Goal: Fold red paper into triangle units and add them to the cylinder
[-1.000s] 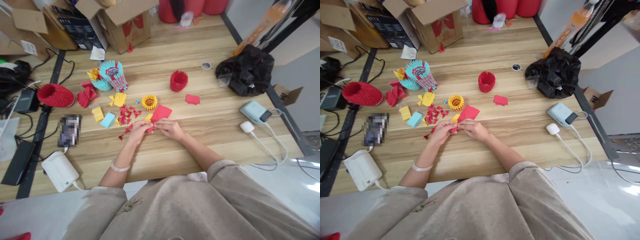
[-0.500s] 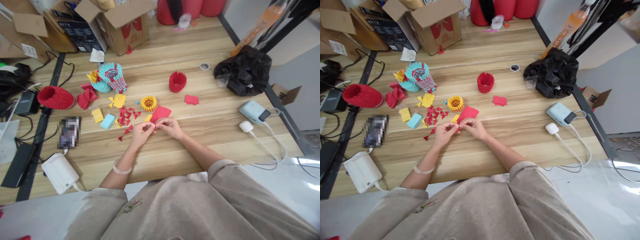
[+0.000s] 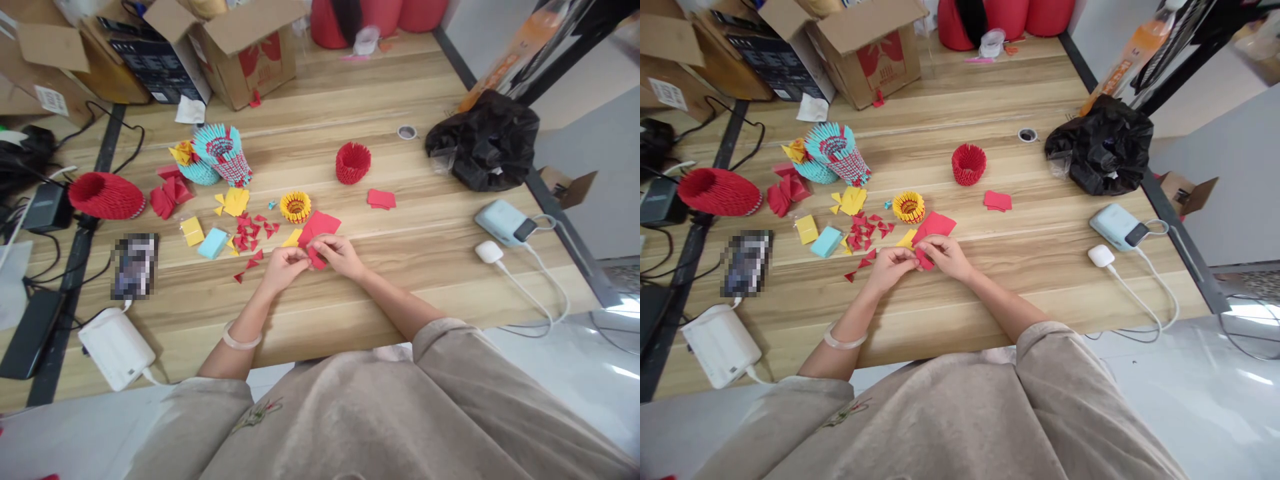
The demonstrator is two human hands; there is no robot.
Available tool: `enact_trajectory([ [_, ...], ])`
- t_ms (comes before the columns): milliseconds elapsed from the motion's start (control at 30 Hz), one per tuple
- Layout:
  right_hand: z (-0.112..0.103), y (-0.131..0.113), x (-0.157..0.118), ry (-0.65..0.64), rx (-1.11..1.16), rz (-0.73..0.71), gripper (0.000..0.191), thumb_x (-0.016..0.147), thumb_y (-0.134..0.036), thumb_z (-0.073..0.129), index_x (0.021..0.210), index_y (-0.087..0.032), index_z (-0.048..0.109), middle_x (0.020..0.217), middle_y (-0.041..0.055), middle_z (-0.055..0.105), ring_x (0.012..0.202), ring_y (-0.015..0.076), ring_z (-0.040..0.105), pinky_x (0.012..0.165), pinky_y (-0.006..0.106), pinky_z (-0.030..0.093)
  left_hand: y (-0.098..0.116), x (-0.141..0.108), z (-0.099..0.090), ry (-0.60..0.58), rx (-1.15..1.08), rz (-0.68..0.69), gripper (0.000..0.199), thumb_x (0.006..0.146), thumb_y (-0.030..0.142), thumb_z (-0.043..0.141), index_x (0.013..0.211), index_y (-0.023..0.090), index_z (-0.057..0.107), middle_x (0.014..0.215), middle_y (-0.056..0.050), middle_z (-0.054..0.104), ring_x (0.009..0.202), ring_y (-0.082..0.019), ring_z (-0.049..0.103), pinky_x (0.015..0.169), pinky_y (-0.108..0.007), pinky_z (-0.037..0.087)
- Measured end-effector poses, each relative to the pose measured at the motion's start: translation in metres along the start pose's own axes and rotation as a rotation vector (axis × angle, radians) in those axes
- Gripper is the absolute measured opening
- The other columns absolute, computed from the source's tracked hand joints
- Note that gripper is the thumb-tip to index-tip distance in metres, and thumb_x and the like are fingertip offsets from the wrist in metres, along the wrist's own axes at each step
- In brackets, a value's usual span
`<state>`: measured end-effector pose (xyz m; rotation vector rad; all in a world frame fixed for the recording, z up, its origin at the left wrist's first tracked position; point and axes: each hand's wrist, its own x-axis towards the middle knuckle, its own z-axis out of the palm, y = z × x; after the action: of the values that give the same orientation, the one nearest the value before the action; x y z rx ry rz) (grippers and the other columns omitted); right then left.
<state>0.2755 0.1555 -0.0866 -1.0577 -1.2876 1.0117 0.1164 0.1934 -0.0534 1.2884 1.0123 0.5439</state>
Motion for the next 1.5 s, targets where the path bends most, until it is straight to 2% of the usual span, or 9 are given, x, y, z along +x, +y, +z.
enact_trajectory([
  [67, 0.000, 0.001, -0.001, 0.048, -0.110, -0.069, 0.027, 0.090, -0.035, 0.052, 0.102, -0.018, 0.068, 0.090, 0.0060, 0.072, 0.082, 0.0136, 0.066, 0.078, 0.026, 0.053, 0.002, 0.002, -0.001, 0.101, -0.155, -0.050, 0.011, 0.054, 0.023, 0.071, 0.056, 0.014, 0.064, 0.053, -0.002, 0.067, 0.053, -0.013, 0.063, 0.057, -0.022, 0.047],
  [133, -0.001, 0.002, -0.003, 0.033, -0.218, -0.172, 0.028, 0.090, -0.032, 0.052, 0.110, -0.019, 0.066, 0.096, 0.0062, 0.073, 0.089, 0.0143, 0.067, 0.083, 0.027, 0.053, 0.004, 0.004, -0.002, 0.185, -0.283, -0.101, 0.013, 0.052, 0.023, 0.071, 0.054, 0.014, 0.062, 0.050, -0.001, 0.065, 0.051, -0.012, 0.062, 0.054, -0.021, 0.045],
  [267, -0.001, 0.004, -0.006, -0.069, -0.345, -0.339, 0.021, 0.091, -0.029, 0.053, 0.099, -0.023, 0.072, 0.098, 0.0048, 0.073, 0.089, 0.0142, 0.069, 0.083, 0.026, 0.055, 0.005, 0.005, -0.005, 0.215, -0.354, -0.152, 0.012, 0.050, 0.021, 0.071, 0.052, 0.013, 0.061, 0.050, -0.001, 0.064, 0.050, -0.011, 0.060, 0.052, -0.020, 0.044],
  [400, -0.002, 0.005, -0.007, -0.102, -0.332, -0.361, 0.020, 0.090, -0.029, 0.054, 0.094, -0.022, 0.073, 0.096, 0.0048, 0.074, 0.088, 0.0145, 0.069, 0.081, 0.026, 0.056, 0.003, 0.005, -0.004, 0.210, -0.337, -0.115, 0.016, 0.052, 0.023, 0.073, 0.051, 0.013, 0.060, 0.051, 0.000, 0.063, 0.050, -0.009, 0.058, 0.053, -0.020, 0.045],
  [600, -0.003, 0.003, -0.005, -0.088, -0.213, -0.243, 0.013, 0.084, -0.030, 0.063, 0.089, -0.026, 0.074, 0.091, 0.0037, 0.074, 0.085, 0.0174, 0.069, 0.081, 0.031, 0.055, 0.000, 0.006, -0.004, 0.254, -0.334, -0.008, 0.027, 0.049, 0.022, 0.081, 0.066, 0.015, 0.061, 0.057, 0.003, 0.064, 0.052, -0.008, 0.058, 0.057, -0.021, 0.046],
  [867, -0.002, -0.003, -0.001, 0.007, -0.031, -0.025, 0.013, 0.073, -0.036, 0.073, 0.075, -0.023, 0.074, 0.082, 0.0037, 0.074, 0.079, 0.0183, 0.067, 0.080, 0.033, 0.053, -0.010, 0.007, -0.007, 0.256, -0.126, 0.148, 0.023, 0.055, 0.028, 0.080, 0.074, 0.016, 0.074, 0.078, -0.006, 0.074, 0.072, -0.017, 0.067, 0.074, -0.032, 0.054],
  [1133, 0.006, -0.001, 0.001, 0.152, 0.320, 0.206, 0.025, 0.060, -0.037, 0.082, 0.066, -0.018, 0.066, 0.062, -0.0002, 0.069, 0.058, 0.0123, 0.063, 0.060, 0.025, 0.052, -0.010, 0.001, -0.003, 0.187, 0.011, 0.266, 0.017, 0.066, 0.027, 0.075, 0.079, 0.016, 0.075, 0.081, -0.007, 0.074, 0.069, -0.016, 0.066, 0.069, -0.029, 0.053],
  [1300, 0.008, -0.004, 0.001, 0.168, 0.310, 0.254, 0.029, 0.058, -0.039, 0.082, 0.065, -0.016, 0.064, 0.061, -0.0001, 0.069, 0.057, 0.0113, 0.063, 0.060, 0.025, 0.052, -0.008, 0.000, -0.002, 0.198, 0.107, 0.395, 0.012, 0.070, 0.025, 0.071, 0.079, 0.018, 0.075, 0.086, -0.008, 0.073, 0.078, -0.017, 0.066, 0.072, -0.029, 0.052],
  [1500, 0.008, -0.005, 0.000, 0.177, 0.353, 0.249, 0.030, 0.059, -0.041, 0.081, 0.065, -0.017, 0.064, 0.062, -0.0005, 0.069, 0.058, 0.0111, 0.064, 0.062, 0.024, 0.053, -0.007, -0.001, 0.000, 0.210, 0.099, 0.387, 0.015, 0.068, 0.026, 0.073, 0.080, 0.017, 0.074, 0.087, -0.008, 0.072, 0.080, -0.018, 0.066, 0.072, -0.029, 0.053],
])
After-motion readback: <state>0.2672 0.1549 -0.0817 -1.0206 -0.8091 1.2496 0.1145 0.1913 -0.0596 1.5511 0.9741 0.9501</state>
